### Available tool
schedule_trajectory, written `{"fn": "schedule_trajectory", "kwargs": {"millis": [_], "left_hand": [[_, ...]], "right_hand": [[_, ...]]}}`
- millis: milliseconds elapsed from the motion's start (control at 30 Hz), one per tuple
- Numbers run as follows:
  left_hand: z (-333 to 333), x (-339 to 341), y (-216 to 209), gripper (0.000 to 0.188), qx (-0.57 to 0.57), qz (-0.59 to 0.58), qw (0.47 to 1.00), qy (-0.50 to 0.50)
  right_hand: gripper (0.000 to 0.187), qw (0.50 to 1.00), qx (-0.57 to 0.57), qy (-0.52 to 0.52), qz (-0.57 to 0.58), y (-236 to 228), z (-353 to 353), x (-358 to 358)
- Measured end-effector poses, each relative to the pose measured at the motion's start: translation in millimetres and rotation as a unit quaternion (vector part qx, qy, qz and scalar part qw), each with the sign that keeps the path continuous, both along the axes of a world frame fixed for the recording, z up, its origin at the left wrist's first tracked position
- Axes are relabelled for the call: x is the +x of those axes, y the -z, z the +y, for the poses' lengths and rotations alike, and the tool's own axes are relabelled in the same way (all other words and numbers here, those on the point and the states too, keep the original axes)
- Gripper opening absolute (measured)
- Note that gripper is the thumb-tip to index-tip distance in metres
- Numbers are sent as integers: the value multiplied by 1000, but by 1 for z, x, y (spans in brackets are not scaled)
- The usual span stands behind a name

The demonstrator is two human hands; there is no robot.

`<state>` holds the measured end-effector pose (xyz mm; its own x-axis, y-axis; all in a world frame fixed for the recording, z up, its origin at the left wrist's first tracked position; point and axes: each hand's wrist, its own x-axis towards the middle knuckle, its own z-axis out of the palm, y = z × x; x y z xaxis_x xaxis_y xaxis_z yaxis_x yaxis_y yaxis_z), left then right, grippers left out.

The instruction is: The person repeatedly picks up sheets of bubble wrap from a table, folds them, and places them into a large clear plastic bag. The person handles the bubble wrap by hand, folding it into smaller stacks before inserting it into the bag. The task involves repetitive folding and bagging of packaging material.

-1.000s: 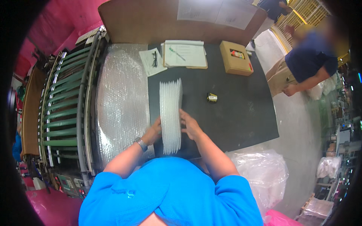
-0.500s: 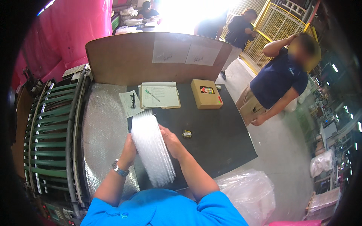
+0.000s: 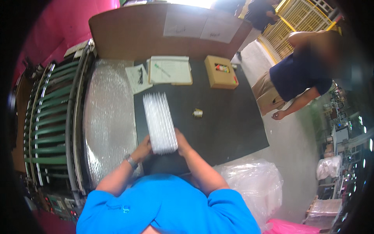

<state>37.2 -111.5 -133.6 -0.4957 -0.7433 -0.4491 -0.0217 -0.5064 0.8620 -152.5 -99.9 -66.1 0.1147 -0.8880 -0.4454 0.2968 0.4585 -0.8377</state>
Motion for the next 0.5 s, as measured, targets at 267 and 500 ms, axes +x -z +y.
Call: {"fn": "schedule_trajectory", "kwargs": {"millis": [267,500], "left_hand": [[-22,16,-102,65,-46,146,988,-4],[-24,4,-40,55,103,16,994,-42]], "right_hand": [[46,988,-143,-28,-40,-60,-10,-15],[39,995,64,-12,75,-4,-13,-5]]}}
